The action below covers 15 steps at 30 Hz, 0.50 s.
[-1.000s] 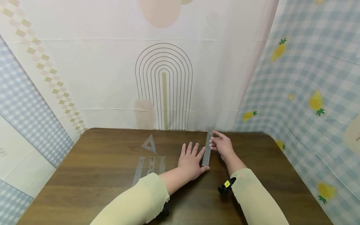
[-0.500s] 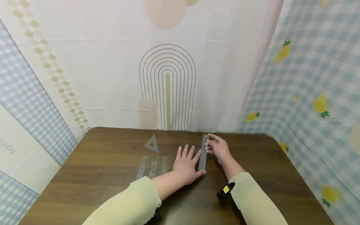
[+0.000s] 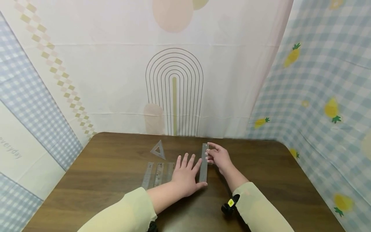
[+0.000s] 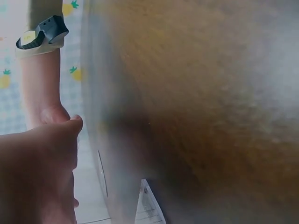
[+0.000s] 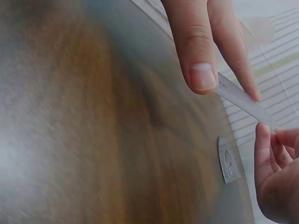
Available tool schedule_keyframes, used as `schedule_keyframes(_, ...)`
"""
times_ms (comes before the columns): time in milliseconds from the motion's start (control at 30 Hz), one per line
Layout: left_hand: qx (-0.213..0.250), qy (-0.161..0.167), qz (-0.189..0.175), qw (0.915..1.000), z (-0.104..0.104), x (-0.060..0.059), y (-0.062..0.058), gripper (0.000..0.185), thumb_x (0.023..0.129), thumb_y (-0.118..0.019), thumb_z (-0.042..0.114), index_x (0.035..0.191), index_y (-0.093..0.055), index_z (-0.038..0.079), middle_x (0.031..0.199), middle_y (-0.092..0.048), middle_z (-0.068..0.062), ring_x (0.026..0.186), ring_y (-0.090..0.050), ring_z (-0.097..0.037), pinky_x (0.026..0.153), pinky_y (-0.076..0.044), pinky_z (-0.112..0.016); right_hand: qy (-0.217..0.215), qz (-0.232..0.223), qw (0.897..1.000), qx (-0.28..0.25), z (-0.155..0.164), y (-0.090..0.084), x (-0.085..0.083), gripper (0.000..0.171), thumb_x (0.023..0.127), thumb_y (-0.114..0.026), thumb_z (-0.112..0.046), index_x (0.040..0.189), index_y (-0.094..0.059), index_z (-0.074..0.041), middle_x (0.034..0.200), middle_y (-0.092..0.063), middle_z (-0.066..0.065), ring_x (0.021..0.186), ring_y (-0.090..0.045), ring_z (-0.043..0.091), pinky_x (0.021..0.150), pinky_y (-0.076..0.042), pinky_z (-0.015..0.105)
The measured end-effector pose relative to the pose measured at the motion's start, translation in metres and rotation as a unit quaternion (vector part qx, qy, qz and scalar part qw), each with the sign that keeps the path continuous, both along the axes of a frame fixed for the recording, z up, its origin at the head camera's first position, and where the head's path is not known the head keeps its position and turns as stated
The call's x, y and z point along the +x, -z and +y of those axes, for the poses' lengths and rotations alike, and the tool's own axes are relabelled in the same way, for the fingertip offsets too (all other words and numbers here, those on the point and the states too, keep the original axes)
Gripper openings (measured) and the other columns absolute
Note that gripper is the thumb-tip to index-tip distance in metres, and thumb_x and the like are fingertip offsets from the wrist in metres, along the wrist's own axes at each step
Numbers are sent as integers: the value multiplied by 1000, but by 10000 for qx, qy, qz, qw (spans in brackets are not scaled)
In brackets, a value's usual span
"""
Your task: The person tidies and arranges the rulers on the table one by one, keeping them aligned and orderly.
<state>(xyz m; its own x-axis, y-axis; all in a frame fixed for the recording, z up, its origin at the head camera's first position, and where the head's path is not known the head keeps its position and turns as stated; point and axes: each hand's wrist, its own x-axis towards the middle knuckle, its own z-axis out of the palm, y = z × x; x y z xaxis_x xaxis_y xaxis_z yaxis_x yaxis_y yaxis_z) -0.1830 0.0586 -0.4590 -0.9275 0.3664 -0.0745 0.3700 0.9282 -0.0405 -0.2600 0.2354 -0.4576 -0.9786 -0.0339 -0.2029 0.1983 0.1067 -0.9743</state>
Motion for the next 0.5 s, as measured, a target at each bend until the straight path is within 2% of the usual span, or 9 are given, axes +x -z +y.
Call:
schedule_keyframes(300, 194, -1, -72, 9998, -15, 11, -1, 96, 84, -39, 84, 160, -17, 31, 166, -15, -5, 152, -7, -34, 119, -2, -55, -43, -94, 9999, -24, -14, 4, 10, 45, 102, -56, -13, 146, -48, -10, 95, -66, 6, 73, -62, 13, 66, -57, 26)
schedule_keyframes(500, -17, -26, -39, 10000, -24, 18, 1, 97, 83, -37, 86, 160, -17, 31, 165, -15, -7, 151, -7, -35, 119, -5, -56, -182, -162, 9997, -29, -23, 8, 14, 45, 101, -57, -15, 145, -49, -11, 97, -67, 8, 75, -63, 15, 67, -58, 28)
